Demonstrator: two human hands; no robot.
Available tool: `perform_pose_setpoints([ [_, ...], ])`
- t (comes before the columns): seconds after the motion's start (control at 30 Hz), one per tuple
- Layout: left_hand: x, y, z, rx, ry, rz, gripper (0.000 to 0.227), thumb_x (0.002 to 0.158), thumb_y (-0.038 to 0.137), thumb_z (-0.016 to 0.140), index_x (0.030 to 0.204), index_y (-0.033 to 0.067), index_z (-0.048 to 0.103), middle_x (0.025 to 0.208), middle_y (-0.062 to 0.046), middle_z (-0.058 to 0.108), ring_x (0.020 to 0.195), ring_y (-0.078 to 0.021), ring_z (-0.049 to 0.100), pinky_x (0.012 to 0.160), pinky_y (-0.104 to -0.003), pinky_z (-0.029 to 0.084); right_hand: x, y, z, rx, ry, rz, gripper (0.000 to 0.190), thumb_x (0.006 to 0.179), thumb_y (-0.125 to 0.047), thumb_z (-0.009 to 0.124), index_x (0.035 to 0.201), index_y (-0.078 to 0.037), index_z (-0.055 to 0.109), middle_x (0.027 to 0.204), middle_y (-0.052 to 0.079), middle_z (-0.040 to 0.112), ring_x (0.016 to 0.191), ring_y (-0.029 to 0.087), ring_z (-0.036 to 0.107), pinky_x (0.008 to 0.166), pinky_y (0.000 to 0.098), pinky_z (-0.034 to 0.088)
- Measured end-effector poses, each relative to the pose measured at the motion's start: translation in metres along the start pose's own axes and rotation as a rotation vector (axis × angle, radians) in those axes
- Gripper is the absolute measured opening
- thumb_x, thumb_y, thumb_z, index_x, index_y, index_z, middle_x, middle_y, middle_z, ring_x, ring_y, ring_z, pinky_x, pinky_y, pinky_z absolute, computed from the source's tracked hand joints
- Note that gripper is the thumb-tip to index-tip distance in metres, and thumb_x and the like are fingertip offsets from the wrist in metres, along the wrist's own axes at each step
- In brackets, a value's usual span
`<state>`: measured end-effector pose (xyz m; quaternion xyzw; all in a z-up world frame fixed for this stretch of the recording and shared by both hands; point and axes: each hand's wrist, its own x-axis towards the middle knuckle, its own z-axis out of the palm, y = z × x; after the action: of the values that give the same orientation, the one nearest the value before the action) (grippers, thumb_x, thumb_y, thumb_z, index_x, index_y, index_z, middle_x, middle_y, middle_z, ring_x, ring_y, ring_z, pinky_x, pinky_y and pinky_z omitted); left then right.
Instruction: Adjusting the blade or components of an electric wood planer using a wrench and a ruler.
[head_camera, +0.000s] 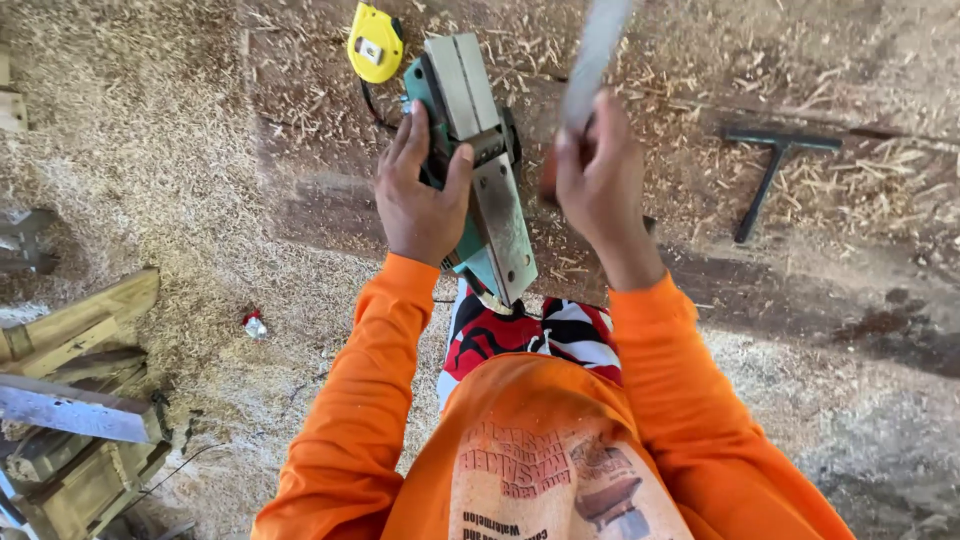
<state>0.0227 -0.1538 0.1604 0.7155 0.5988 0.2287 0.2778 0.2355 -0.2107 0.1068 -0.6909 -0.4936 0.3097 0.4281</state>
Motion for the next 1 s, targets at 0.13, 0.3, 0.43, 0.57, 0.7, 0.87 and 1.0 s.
perform_pose_setpoints([
  [0.13, -0.001, -0.002, 0.003, -0.002, 0.007, -0.019, 0.065, 0.095, 0.028, 0.075, 0.148, -0.0030, 0.054, 0.146, -0.026, 0.061, 0.132, -0.0405, 0.061, 0.113, -0.046, 0.048, -0.043, -0.022, -0.007, -0.250, -0.223, -0.030, 0.032, 0.101, -0.009, 0.065, 0.127, 0.001, 0.050, 0.078, 0.014, 0.069, 0.058, 0.027, 0.065, 0.049, 0.0389, 0.051],
  [0.3, 0.000, -0.003, 0.003, 0.003, 0.012, -0.018, 0.066, 0.095, 0.032, 0.074, 0.148, -0.0022, 0.055, 0.145, -0.026, 0.061, 0.133, -0.0406, 0.061, 0.112, -0.046, 0.048, -0.057, -0.042, -0.002, -0.309, -0.351, 0.011, 0.072, 0.089, -0.009, 0.068, 0.156, -0.001, 0.041, 0.076, 0.022, 0.066, 0.067, 0.043, 0.066, 0.062, 0.0531, 0.051],
  [0.43, -0.001, -0.003, 0.003, -0.019, 0.010, -0.043, 0.066, 0.095, 0.033, 0.073, 0.148, -0.0019, 0.054, 0.145, -0.025, 0.062, 0.130, -0.0395, 0.063, 0.111, -0.045, 0.049, -0.064, -0.042, -0.003, -0.272, -0.361, 0.029, 0.072, 0.089, -0.008, 0.066, 0.156, 0.000, 0.040, 0.077, 0.023, 0.066, 0.068, 0.044, 0.066, 0.063, 0.0526, 0.051],
  [0.57, 0.000, -0.004, 0.005, -0.002, 0.019, -0.022, 0.065, 0.097, 0.032, 0.074, 0.149, -0.0014, 0.055, 0.146, -0.025, 0.061, 0.133, -0.0403, 0.062, 0.111, -0.045, 0.049, -0.064, -0.042, -0.002, -0.289, -0.379, 0.053, 0.072, 0.088, -0.008, 0.066, 0.155, 0.000, 0.041, 0.073, 0.023, 0.065, 0.065, 0.043, 0.065, 0.061, 0.0520, 0.051],
  [0.7, 0.000, -0.005, 0.006, -0.003, 0.018, -0.024, 0.065, 0.095, 0.030, 0.075, 0.148, -0.0012, 0.054, 0.146, -0.025, 0.061, 0.131, -0.0394, 0.063, 0.111, -0.045, 0.050, -0.066, -0.041, -0.002, -0.299, -0.380, 0.062, 0.073, 0.088, -0.008, 0.066, 0.156, 0.000, 0.040, 0.072, 0.022, 0.065, 0.064, 0.043, 0.065, 0.060, 0.0521, 0.051],
  [0.87, -0.001, -0.004, 0.005, -0.010, 0.014, -0.030, 0.069, 0.090, 0.026, 0.076, 0.149, -0.0011, 0.054, 0.146, -0.025, 0.061, 0.130, -0.0398, 0.063, 0.111, -0.045, 0.049, -0.065, -0.042, -0.002, -0.283, -0.384, 0.073, 0.072, 0.088, -0.008, 0.065, 0.156, 0.000, 0.040, 0.073, 0.022, 0.067, 0.065, 0.044, 0.066, 0.060, 0.0530, 0.051],
  [1.0, 0.000, -0.003, 0.004, -0.009, 0.008, -0.039, 0.073, 0.084, 0.024, 0.076, 0.149, -0.0012, 0.054, 0.145, -0.025, 0.062, 0.130, -0.0386, 0.063, 0.113, -0.046, 0.049, -0.065, -0.040, -0.002, -0.286, -0.398, 0.093, 0.072, 0.089, -0.009, 0.065, 0.155, 0.000, 0.040, 0.072, 0.023, 0.066, 0.065, 0.045, 0.066, 0.061, 0.0539, 0.051],
])
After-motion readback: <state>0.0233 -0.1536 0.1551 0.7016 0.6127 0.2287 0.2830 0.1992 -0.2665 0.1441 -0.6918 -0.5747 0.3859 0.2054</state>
